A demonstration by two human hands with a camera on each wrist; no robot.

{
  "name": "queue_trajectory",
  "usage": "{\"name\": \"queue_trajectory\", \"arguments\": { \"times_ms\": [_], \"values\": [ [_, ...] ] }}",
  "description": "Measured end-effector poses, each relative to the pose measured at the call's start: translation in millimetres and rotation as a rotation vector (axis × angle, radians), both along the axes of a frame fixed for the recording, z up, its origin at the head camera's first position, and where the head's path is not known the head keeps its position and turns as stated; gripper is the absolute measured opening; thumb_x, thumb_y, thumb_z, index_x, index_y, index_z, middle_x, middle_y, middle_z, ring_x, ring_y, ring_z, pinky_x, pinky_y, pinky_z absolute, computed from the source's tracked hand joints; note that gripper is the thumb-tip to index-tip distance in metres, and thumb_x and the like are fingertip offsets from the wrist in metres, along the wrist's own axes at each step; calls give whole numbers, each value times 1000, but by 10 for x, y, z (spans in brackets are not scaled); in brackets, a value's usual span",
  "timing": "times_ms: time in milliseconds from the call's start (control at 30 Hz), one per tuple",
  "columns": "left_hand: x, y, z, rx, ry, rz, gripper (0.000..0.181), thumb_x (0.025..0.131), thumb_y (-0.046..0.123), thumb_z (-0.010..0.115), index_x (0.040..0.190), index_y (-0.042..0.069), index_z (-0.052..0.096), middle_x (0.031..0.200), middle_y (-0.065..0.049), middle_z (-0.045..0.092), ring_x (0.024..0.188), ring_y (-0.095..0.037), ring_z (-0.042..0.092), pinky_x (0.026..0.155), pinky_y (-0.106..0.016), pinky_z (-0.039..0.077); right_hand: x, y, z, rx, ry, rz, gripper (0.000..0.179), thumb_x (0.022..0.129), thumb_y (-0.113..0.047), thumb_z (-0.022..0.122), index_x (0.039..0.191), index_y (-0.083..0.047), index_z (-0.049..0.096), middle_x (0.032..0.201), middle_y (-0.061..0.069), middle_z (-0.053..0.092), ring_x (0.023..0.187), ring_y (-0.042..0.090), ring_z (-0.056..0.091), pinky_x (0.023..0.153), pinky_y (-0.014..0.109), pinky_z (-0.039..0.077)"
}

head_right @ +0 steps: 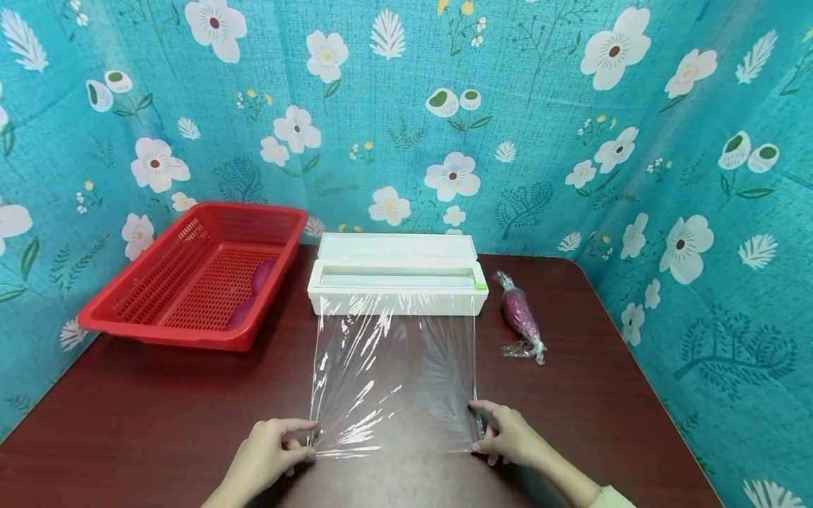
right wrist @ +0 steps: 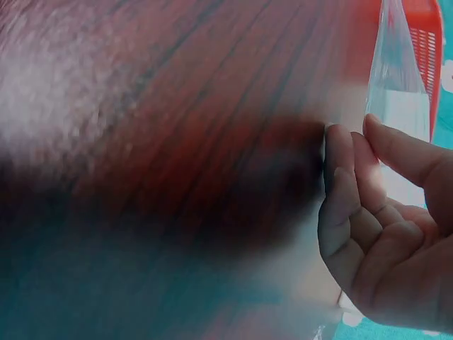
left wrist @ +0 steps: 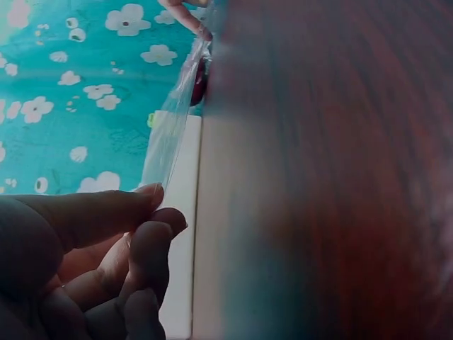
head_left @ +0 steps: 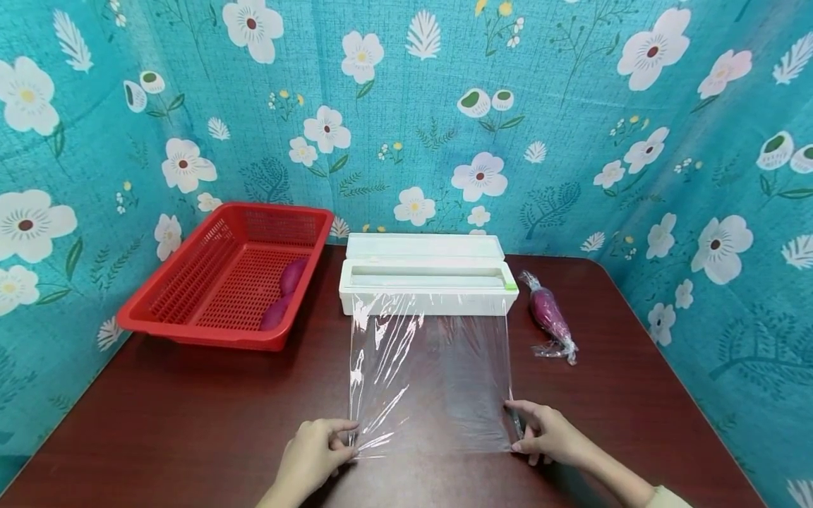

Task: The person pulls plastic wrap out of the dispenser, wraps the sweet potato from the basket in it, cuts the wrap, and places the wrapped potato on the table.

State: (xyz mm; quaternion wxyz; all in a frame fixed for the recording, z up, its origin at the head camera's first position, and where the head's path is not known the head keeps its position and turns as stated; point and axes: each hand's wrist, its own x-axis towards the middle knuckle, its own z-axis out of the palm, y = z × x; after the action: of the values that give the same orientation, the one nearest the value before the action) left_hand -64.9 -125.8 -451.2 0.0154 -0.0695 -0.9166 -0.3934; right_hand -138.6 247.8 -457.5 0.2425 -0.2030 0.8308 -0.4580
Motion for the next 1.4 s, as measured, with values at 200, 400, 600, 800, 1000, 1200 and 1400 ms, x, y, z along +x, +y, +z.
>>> {"name": "queue_trajectory", "arguments": {
  "times_ms": [200,400,600,800,1000,1200,1400],
  "values": [
    [-54,-10,-36,-44,-15,-24,32,68,8,72,99,4,68,46,13,52,33,4,41,39,-21,34,-30,-31,0,39,34,11,66,75,-13,71,126,11,37,54,1,53,44,17,57,35,28,41],
    [-92,-33,-61,-130,-10,-43,33,67,16,74,98,6,68,43,17,47,34,5,39,43,-23,36,-38,-44,-7,80,40,18,68,72,-15,74,125,8,39,52,0,51,40,17,55,35,28,42],
    [-113,-80,-73,-169,-24,-50,31,67,19,75,95,8,68,45,18,46,34,5,39,42,-24,36,-38,-52,23,90,49,33,60,80,-22,67,124,8,41,52,2,52,38,17,54,33,28,41],
    [-117,-111,-66,-153,-64,-37,23,67,22,75,74,16,54,44,17,46,33,3,42,44,-27,36,-74,-21,19,88,69,35,45,81,-8,64,121,6,47,52,3,52,38,16,53,33,30,43],
    [-112,-147,-31,-183,-109,-75,26,69,24,74,74,17,49,46,14,46,33,1,42,46,-30,36,-104,4,10,97,108,59,53,73,-4,70,120,5,48,52,0,51,38,13,52,35,28,43],
    [-150,-247,87,-221,-126,-79,24,70,26,74,76,15,53,49,13,47,37,-1,44,47,-31,37,-91,-13,22,103,124,64,54,72,-4,71,120,4,48,52,-1,52,37,12,50,36,26,43],
    [-252,-405,380,-139,-130,-90,22,71,22,74,82,10,59,52,9,52,42,-6,48,47,-29,39,-77,-13,8,107,115,55,54,71,-1,70,120,4,48,51,-2,52,37,12,50,36,28,43]
  ]
}}
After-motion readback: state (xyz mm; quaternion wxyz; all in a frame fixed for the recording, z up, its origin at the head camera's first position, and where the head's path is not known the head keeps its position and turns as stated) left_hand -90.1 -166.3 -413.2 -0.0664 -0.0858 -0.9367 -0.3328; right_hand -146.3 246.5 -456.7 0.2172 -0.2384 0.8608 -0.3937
